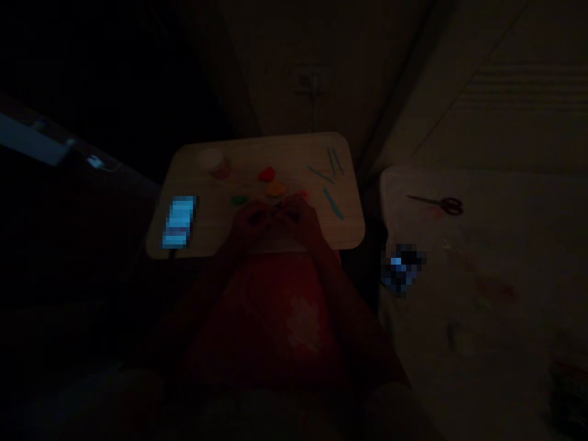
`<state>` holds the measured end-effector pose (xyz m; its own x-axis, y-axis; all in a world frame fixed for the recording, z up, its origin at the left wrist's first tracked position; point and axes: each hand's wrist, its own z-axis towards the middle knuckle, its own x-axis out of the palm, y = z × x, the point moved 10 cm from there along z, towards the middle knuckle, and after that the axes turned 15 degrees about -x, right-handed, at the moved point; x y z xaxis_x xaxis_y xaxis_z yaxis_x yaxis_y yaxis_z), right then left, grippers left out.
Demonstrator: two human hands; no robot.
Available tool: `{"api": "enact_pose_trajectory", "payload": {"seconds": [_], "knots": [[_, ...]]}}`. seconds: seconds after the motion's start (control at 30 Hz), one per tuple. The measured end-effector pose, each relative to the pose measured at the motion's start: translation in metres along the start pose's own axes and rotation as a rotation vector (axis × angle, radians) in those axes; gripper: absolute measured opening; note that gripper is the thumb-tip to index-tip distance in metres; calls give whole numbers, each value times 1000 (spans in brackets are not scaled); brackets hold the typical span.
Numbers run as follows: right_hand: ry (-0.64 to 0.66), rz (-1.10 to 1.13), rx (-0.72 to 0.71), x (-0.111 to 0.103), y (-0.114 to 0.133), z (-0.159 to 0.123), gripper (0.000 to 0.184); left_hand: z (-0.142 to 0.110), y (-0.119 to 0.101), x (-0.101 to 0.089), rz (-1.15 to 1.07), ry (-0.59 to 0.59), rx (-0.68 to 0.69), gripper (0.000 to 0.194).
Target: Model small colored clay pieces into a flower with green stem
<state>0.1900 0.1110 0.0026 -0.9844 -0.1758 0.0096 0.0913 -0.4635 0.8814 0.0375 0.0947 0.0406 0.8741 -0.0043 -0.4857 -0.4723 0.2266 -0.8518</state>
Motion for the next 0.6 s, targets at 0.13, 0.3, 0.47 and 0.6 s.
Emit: {"api": "enact_pose_trajectory", "payload": {"seconds": [0.13,0.3,0.47,0.6], "knots": [[52,1,31,5,-6,-2,38,0,3,-1,-32,-1,9,30],[54,1,8,5,-4,-2,33,-1,3,-2,-60,-15,9,30],[51,-45,-22,2,4,1,26,0,6,-2,-115,4,-82,35],[39,-22,-13,1,5,1,27,0,10,-4,-159,1,-125,49]]}}
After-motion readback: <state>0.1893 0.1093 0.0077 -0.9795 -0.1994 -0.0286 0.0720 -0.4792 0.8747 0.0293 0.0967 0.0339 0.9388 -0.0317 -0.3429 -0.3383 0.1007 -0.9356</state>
